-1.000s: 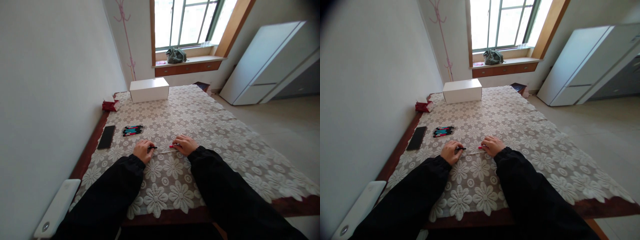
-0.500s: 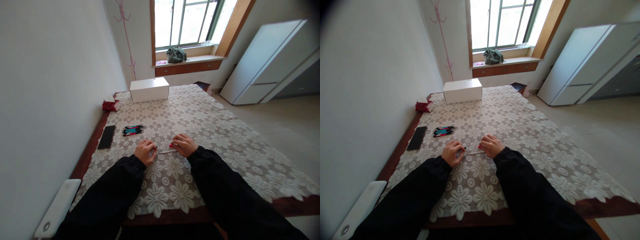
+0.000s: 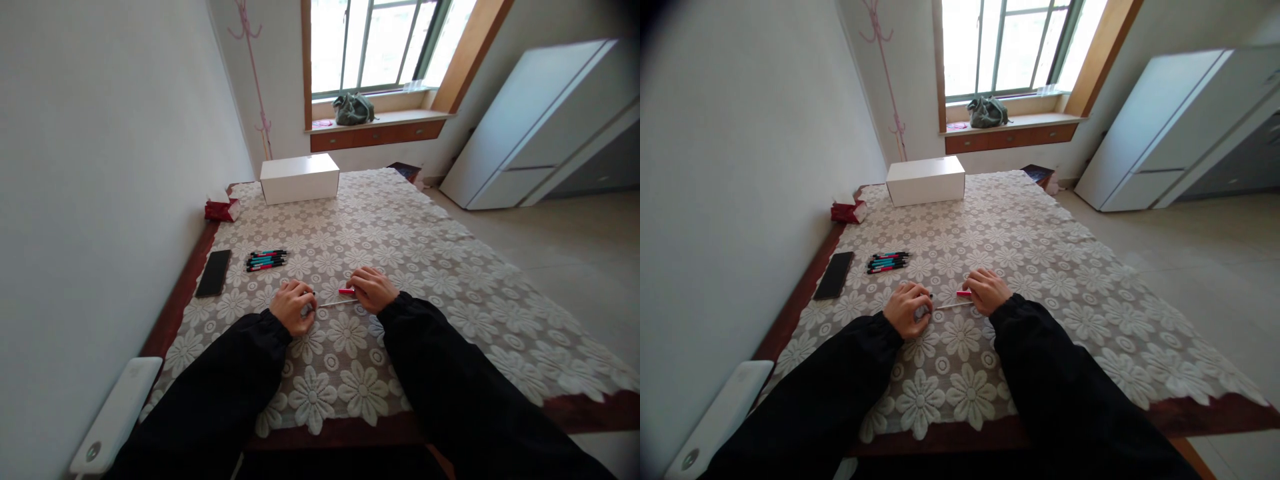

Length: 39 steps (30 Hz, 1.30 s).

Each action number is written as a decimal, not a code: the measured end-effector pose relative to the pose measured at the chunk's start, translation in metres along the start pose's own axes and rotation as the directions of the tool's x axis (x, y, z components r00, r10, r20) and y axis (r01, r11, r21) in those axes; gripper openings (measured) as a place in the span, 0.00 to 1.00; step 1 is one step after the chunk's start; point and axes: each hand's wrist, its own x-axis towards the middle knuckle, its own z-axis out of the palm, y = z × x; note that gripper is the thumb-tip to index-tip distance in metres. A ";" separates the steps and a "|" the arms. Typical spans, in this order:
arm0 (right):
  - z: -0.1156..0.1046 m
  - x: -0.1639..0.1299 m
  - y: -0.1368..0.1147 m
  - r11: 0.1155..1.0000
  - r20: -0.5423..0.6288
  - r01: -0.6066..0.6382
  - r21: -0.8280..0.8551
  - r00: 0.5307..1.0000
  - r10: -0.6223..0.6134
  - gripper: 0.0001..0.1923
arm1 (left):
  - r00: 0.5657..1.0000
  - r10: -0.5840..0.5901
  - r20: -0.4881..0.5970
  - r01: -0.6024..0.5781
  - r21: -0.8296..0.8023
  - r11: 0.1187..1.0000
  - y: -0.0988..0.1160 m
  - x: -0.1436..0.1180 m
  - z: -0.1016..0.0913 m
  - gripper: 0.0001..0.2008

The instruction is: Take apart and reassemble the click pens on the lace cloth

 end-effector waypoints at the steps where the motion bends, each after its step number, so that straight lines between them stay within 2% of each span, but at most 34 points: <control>1: 0.001 0.000 0.001 1.000 -0.002 -0.005 0.005 1.000 0.005 0.11 | 1.000 0.002 -0.002 -0.002 0.001 1.000 0.000 0.000 0.000 0.05; 5: 0.005 0.000 0.003 1.000 0.004 -0.011 -0.005 1.000 0.011 0.11 | 1.000 0.014 -0.005 -0.014 0.000 1.000 -0.001 0.001 0.001 0.02; 12: 0.009 0.000 -0.001 0.999 -0.015 -0.045 -0.028 0.999 0.045 0.10 | 0.999 0.003 -0.034 -0.004 -0.011 1.000 -0.003 0.002 0.005 0.01; 16: 0.008 0.001 -0.008 1.000 -0.023 -0.005 0.010 1.000 0.005 0.10 | 1.000 -0.010 -0.020 0.010 -0.010 1.000 -0.003 0.002 0.005 0.02; 20: 0.006 0.003 -0.014 0.998 0.005 0.054 0.038 0.999 -0.054 0.09 | 0.999 -0.001 -0.033 0.001 -0.009 1.000 -0.002 0.002 0.004 0.02; 28: 0.009 0.001 -0.017 0.998 0.079 0.044 0.054 0.996 -0.048 0.03 | 0.998 -0.003 -0.069 0.004 0.006 1.000 -0.007 0.001 0.009 0.04; 39: 0.016 0.001 -0.029 0.999 0.016 0.048 0.014 0.999 -0.049 0.04 | 0.994 -0.031 -0.102 0.028 -0.027 0.999 -0.009 0.003 0.011 0.06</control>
